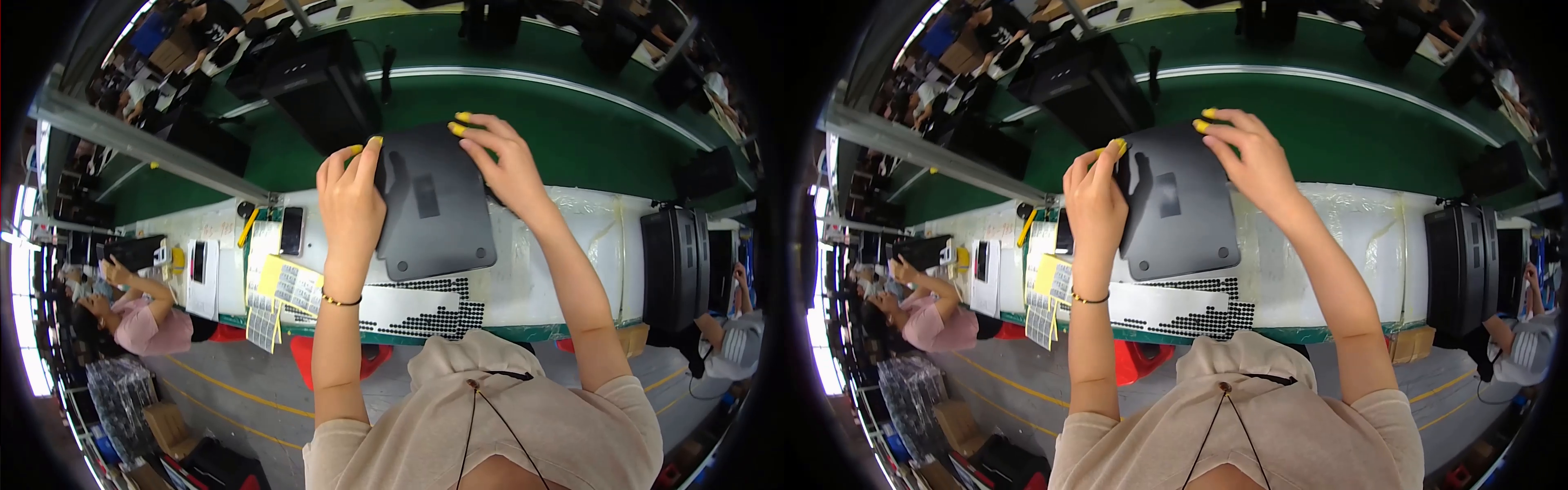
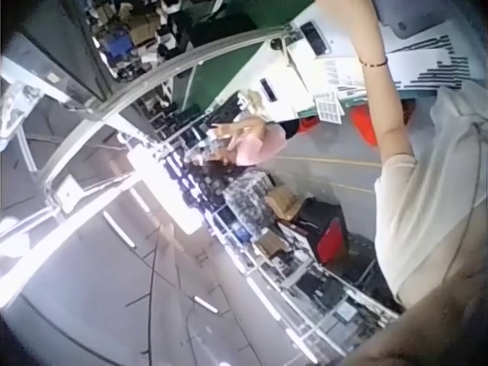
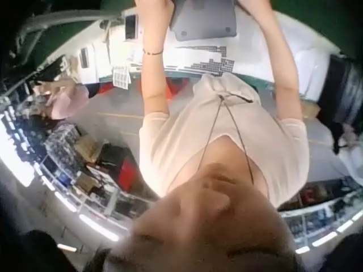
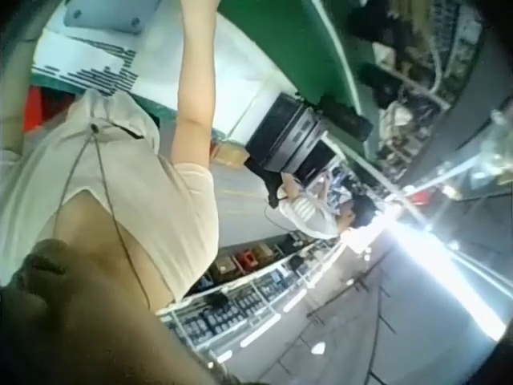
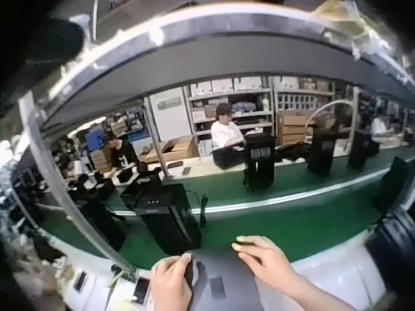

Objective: Applying yellow protective labels or markers to specific locations on black electronic units along an assembly line.

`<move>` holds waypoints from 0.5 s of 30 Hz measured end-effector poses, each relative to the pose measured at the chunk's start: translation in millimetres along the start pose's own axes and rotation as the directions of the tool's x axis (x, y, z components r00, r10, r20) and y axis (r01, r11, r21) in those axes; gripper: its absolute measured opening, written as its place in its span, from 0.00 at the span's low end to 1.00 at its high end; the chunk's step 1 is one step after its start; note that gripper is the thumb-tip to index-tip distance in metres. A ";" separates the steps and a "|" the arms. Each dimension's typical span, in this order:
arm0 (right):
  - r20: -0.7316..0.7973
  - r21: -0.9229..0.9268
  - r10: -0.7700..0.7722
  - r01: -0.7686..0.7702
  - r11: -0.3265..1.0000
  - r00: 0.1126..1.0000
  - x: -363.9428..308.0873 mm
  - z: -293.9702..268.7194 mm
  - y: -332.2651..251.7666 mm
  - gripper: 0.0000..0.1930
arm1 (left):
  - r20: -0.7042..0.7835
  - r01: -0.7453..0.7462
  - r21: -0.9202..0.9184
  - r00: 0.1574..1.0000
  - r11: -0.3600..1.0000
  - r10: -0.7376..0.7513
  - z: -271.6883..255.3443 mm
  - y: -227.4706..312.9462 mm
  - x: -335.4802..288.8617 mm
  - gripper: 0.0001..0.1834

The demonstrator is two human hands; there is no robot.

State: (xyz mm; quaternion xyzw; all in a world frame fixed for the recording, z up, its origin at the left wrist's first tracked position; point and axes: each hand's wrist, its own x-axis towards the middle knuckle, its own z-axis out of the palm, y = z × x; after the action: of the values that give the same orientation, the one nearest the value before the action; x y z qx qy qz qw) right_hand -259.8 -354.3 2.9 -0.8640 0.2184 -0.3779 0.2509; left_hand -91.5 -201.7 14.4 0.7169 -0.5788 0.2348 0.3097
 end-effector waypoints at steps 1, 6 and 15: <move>0.013 0.080 0.040 -0.041 0.996 0.999 1.4 0.0 -0.6 0.11 | -0.054 0.059 -0.077 0.997 0.995 -0.063 1.4 -0.1 -3.5 0.22; 0.229 0.526 0.385 -0.446 0.724 0.894 17.1 17.4 -6.0 0.22 | -0.178 0.298 -0.345 0.910 0.890 -0.373 14.8 -23.4 -48.0 0.17; 0.206 0.710 0.398 -0.416 0.568 0.894 18.1 31.0 -7.2 0.21 | -0.185 0.951 -0.309 -0.086 -0.025 -0.979 45.7 -174.8 -277.9 0.22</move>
State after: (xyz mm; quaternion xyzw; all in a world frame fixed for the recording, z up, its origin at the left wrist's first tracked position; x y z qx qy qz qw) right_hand -223.6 -350.6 -1.3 -0.6177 0.2366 -0.3555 0.6604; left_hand 16.9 -20.1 -240.7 0.8434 0.1680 0.0425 0.5086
